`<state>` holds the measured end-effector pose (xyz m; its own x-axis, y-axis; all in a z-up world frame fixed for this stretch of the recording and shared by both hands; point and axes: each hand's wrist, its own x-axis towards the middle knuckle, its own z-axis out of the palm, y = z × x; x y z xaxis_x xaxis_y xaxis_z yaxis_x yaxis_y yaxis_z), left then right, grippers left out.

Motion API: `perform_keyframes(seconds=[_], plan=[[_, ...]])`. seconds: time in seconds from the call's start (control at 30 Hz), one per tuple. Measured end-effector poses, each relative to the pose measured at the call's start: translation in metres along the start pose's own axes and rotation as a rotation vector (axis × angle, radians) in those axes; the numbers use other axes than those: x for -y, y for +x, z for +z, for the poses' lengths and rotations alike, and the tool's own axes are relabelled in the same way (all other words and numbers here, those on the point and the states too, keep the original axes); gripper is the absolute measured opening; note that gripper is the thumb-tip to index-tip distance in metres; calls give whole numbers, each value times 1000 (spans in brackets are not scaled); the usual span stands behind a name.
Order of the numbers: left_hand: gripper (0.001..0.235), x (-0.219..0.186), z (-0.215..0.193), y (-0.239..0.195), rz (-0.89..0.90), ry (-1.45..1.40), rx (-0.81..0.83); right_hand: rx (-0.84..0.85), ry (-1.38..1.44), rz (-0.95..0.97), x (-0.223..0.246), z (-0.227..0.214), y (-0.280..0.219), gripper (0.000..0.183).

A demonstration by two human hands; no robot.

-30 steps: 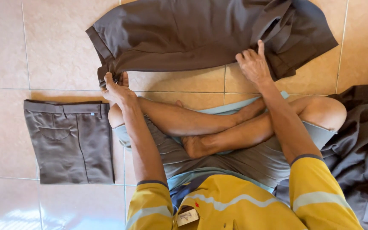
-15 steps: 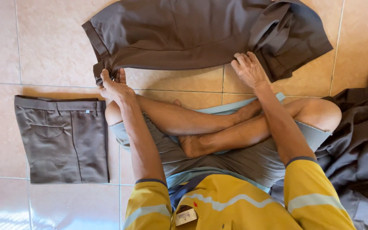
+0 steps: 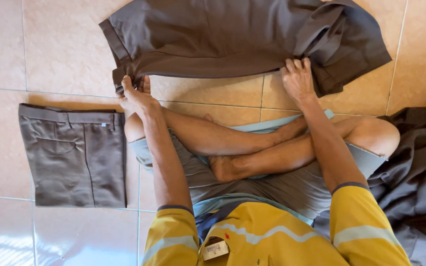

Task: The person sits cross-legged on a tiled floor and folds multiple dark trousers by hand. They lay each pair flat, fold the legs together, then fold the garment into a compact rectangle and place it on a growing stack to the left.

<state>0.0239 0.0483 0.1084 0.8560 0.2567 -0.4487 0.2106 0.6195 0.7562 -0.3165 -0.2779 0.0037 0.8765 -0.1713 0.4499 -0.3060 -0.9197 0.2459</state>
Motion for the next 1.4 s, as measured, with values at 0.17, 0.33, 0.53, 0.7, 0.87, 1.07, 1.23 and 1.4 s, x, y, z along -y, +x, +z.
perform_keyframes(seconds=[0.17,0.33,0.53,0.7,0.87,1.07,1.23,1.4], plan=[[39,1,11,-7,-49,95,-77,-136,-6,161,-40,-40,25,5],[27,4,5,-22,-127,247,187,-468,176,294,-81,-144,26,8],[35,0,49,-53,-217,549,387,-476,46,375,-78,-189,22,9],[24,-5,127,-41,-28,417,462,-585,13,583,-89,-160,5,16],[22,-34,138,31,108,139,436,-485,202,288,-54,-161,19,5],[89,-13,-13,144,385,1375,81,-295,224,2,52,-93,47,11],[31,25,-17,17,781,1390,685,-194,219,-141,77,-63,43,9],[69,109,-34,-156,802,1237,1385,-263,267,-93,64,-82,50,6]])
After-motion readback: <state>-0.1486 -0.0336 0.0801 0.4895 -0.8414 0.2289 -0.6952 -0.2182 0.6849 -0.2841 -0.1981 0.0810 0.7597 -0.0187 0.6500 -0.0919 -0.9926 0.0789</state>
